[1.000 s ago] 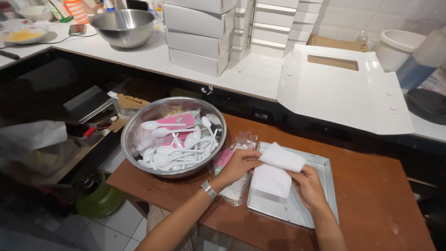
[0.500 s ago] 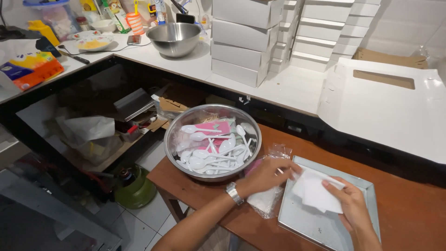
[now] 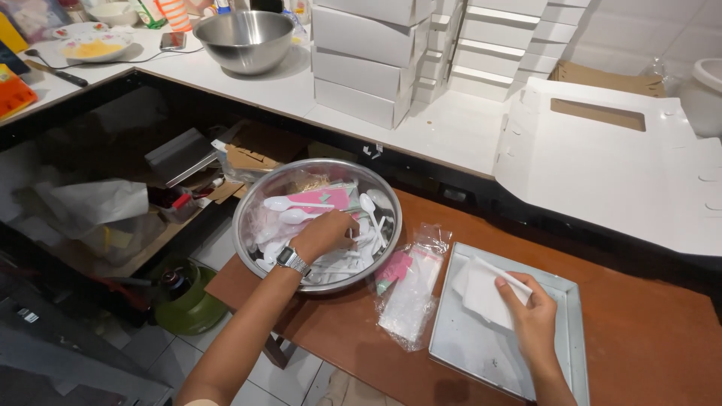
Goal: Wrapping individual plastic spoons in white tissue paper and arranging them on a metal tray.
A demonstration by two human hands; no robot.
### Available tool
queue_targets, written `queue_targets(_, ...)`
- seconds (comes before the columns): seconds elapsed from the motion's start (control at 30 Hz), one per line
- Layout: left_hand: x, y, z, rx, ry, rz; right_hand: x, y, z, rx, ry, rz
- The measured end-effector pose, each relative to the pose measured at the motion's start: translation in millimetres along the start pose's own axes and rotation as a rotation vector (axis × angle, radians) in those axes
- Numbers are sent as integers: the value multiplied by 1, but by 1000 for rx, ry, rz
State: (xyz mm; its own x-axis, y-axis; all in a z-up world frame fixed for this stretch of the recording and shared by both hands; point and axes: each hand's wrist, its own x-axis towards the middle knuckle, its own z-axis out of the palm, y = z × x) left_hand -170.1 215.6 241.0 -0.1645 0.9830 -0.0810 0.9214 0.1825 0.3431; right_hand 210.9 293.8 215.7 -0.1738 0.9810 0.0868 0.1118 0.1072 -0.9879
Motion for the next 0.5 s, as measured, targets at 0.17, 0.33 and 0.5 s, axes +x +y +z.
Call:
queue_targets(0.17,-41,31,-51,-132,322,154,2,3,-8,52,48,31)
queue_targets(0.33,-67,86,-56,-894,994,430,-1,-7,-12,192,175,15)
queue_targets(0.5,-40,163,32,-1659,554,260,5,12,-17,320,440,-29)
